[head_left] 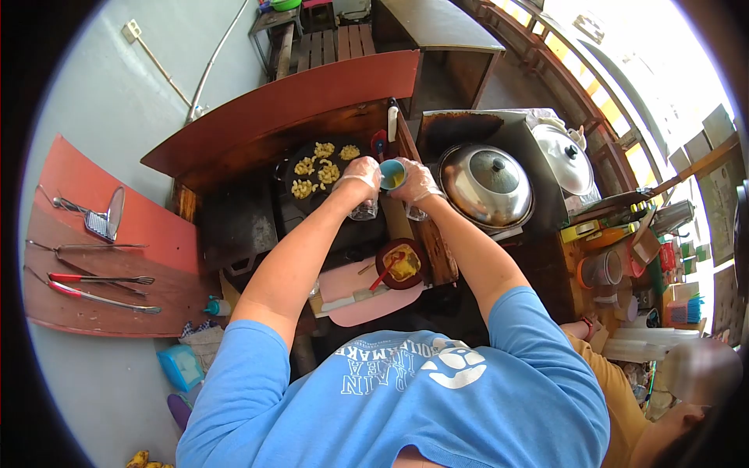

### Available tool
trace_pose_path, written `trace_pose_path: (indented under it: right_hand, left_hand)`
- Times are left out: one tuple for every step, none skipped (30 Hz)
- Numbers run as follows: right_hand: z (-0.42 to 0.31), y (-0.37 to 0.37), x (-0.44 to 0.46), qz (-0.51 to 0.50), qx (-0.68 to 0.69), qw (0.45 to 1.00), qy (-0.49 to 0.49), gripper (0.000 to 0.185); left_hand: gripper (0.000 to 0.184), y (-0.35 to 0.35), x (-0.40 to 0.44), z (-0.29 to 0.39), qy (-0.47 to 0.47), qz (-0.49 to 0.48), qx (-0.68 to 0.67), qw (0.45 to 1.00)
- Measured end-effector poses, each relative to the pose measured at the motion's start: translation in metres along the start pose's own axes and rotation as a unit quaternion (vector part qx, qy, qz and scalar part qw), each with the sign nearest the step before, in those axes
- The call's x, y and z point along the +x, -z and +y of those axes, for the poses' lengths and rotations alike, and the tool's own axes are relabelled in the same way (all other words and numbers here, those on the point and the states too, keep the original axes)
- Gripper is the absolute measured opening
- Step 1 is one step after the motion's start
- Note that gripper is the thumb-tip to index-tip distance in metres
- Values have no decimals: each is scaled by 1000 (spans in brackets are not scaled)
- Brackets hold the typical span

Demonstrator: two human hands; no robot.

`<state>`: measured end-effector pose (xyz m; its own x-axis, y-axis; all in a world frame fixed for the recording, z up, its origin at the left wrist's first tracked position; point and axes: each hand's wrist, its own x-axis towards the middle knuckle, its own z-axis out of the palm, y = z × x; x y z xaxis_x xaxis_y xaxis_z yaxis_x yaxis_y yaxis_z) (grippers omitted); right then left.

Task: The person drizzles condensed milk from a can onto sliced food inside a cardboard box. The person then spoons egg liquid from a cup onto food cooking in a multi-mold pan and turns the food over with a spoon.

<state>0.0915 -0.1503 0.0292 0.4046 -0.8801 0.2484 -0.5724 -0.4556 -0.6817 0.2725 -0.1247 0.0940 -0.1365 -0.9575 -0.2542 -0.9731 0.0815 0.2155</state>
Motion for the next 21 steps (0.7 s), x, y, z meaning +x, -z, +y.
trace_pose_path:
  right_hand:
    - [-6,5,0,-14,11,1000,-16,62]
    - [-10,7,-1,-27,23,999,-33,63]
    - [-9,7,-2,-24,25,999,-36,63]
    - [-7,4,-2,-11,18,1000,-13,63]
    - [-4,2,-2,1,11,1000,11,62]
    - [-5,2,-1,6,13,1000,9,62]
    - [-4,2,-1,5,15,1000,7,62]
    - [-3,3,-2,3,17,1000,5,62]
    - [-2,2,-2,6,18,1000,0,62]
    - [-1,0,-1,5,15,1000,0,62]
    - [0,-1,-1,4,12,1000,0,63]
    - [-4,5,-4,14,30,999,4,63]
    - [-2,3,-5,20,31,999,-2,63]
    - [0,1,-4,10,23,1000,4,63]
    - [2,-2,-2,-2,13,1000,12,63]
    - [0,-4,0,3,-2,1000,12,61]
    - [1,-4,-2,36,-7,999,25,57]
    - [4,-5,-1,30,-5,999,19,57]
    - [6,-5,0,25,-3,1000,11,58]
    - [8,-6,0,22,-7,1000,16,58]
    - [7,-6,-2,19,-9,1000,21,57]
  left_hand:
    - [39,10,-12,11,-1,0,3,1000]
    - [41,16,-21,20,29,-20,2,999]
    - [42,18,-25,25,60,-40,2,997]
    - [46,10,-13,13,-7,-73,27,997]
    - [46,-2,-3,6,-8,-75,30,997]
    - [42,1,-8,10,39,-10,-12,999]
    - [38,5,-11,15,83,53,-53,994]
    - [30,9,-14,20,74,-18,-12,997]
    - [30,9,-14,17,70,-22,-9,997]
    - [27,7,-13,8,22,-2,2,1000]
    - [26,5,-9,2,-28,18,14,999]
    - [34,-16,11,-3,56,65,5,996]
    - [34,-16,15,-4,49,61,9,997]
    - [34,-17,17,-9,-10,-14,56,998]
    - [34,-17,18,-12,-68,-88,102,989]
    - [32,-8,10,-6,-102,-29,120,987]
    - [30,-17,9,-8,8,85,-14,996]
    - [28,-15,5,-2,16,52,7,998]
    - [26,-14,4,1,24,18,30,999]
    - [22,-15,10,-11,-47,-23,-6,999]
    - [21,-18,12,-12,-41,26,-3,999]
